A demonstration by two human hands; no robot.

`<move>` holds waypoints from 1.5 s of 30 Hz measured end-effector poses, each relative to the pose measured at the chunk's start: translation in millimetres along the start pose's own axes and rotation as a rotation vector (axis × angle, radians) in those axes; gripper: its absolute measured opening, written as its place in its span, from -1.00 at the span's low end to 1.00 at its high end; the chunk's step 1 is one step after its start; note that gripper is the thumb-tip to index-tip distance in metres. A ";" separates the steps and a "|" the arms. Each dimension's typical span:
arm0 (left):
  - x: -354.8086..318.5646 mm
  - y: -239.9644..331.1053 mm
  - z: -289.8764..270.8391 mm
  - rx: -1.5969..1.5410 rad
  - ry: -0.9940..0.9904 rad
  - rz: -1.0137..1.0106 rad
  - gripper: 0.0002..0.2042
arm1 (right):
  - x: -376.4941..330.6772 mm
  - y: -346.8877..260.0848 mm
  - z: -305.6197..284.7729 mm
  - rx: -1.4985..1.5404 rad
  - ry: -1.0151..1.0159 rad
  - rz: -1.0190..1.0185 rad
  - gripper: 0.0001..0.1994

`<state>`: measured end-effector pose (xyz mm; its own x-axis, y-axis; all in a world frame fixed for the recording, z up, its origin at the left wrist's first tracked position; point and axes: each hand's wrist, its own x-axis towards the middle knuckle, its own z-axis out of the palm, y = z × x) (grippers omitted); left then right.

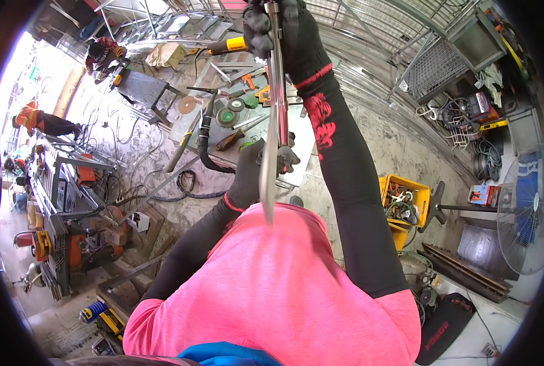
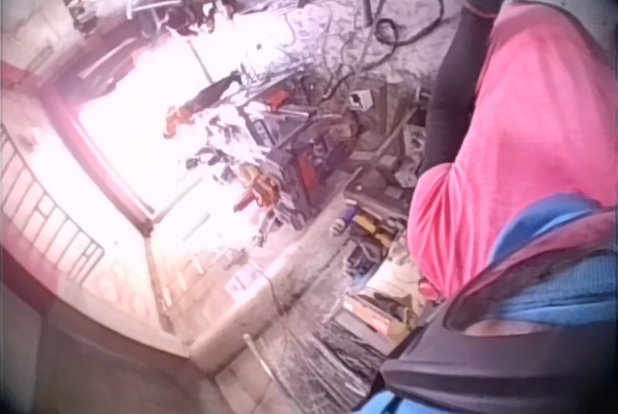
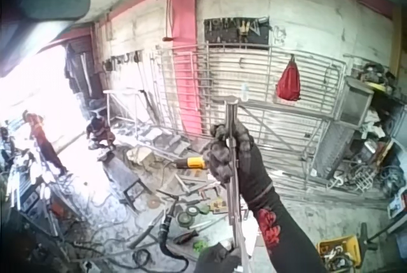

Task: The recorder is measuring, marking, and TIG welding stainless steel tubing components to assemble a metal structure.

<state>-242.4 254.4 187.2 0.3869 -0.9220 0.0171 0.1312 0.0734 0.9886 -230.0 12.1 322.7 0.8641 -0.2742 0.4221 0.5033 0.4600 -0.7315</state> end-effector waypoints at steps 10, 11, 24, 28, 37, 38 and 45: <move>-20.4 52.5 3.1 -0.120 0.053 -0.290 -0.69 | -24.8 44.2 -37.6 0.339 0.175 0.124 -0.36; -20.6 51.7 0.6 -0.112 0.056 -0.286 -0.69 | -24.2 51.1 -37.7 0.362 0.183 0.133 -0.35; -17.1 40.0 -12.8 -0.171 0.032 -0.209 -0.71 | -27.2 62.5 -12.9 -0.103 0.438 0.060 -0.48; -17.0 24.0 -20.5 -0.204 -0.011 -0.179 -0.74 | -27.4 61.7 -24.9 0.040 0.386 0.094 -0.37; -27.6 26.9 -31.0 -0.153 -0.060 -0.220 -0.64 | -32.0 53.9 -20.3 -0.015 0.421 -0.036 -0.28; -29.2 25.4 -31.0 -0.132 -0.055 -0.223 -0.63 | -31.1 55.6 -24.5 0.003 0.429 -0.024 -0.30; -31.0 -16.0 -38.0 -0.039 -0.022 -0.338 -0.76 | -76.3 108.9 -85.1 -0.294 0.669 0.055 -0.36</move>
<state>-221.8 296.2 165.1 0.2959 -0.9046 -0.3068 0.2832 -0.2236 0.9326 -241.7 11.3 165.3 0.6521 -0.7575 0.0326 0.3556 0.2675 -0.8955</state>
